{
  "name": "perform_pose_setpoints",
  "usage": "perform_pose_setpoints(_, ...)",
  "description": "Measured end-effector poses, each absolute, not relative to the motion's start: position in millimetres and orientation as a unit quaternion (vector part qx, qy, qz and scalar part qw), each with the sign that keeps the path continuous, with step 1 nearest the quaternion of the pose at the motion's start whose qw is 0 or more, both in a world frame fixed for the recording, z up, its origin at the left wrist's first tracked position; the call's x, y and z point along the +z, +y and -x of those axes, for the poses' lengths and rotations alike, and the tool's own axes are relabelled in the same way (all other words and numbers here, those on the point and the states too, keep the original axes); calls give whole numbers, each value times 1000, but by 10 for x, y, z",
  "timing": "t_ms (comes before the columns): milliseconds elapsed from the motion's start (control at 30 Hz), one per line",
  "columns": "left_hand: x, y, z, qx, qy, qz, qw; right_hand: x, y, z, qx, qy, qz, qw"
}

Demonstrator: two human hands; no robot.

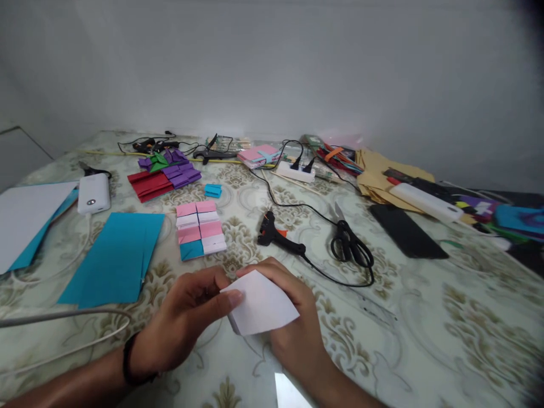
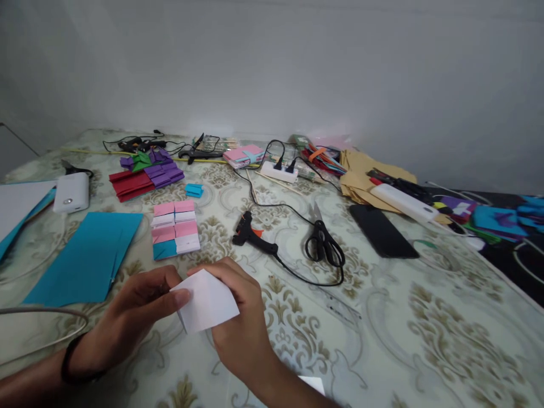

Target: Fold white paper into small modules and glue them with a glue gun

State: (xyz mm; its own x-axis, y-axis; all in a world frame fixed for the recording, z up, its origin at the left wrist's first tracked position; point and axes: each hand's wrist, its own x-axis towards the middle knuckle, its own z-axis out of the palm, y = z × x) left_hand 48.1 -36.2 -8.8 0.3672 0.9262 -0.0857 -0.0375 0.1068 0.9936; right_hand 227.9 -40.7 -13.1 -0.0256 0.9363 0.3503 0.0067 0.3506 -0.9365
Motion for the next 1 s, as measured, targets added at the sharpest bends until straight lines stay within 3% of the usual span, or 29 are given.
perform_pose_setpoints(267,-64,-207,-430,421,476,-522,569,-82,-190,-2573,577,-568,387,442)
perform_pose_setpoints(400,-85,-114,-386,363,511,-553,548,-121,-120,-2667,580,-544,418,439)
perform_pose_setpoints(567,-120,-79,-364,308,512,-601,530,-154,-133,-2559,602,-561,460,333)
perform_pose_setpoints(1000,-55,-42,-316,250,494,-672,492,-114,-153,-2562,585,-573,467,333)
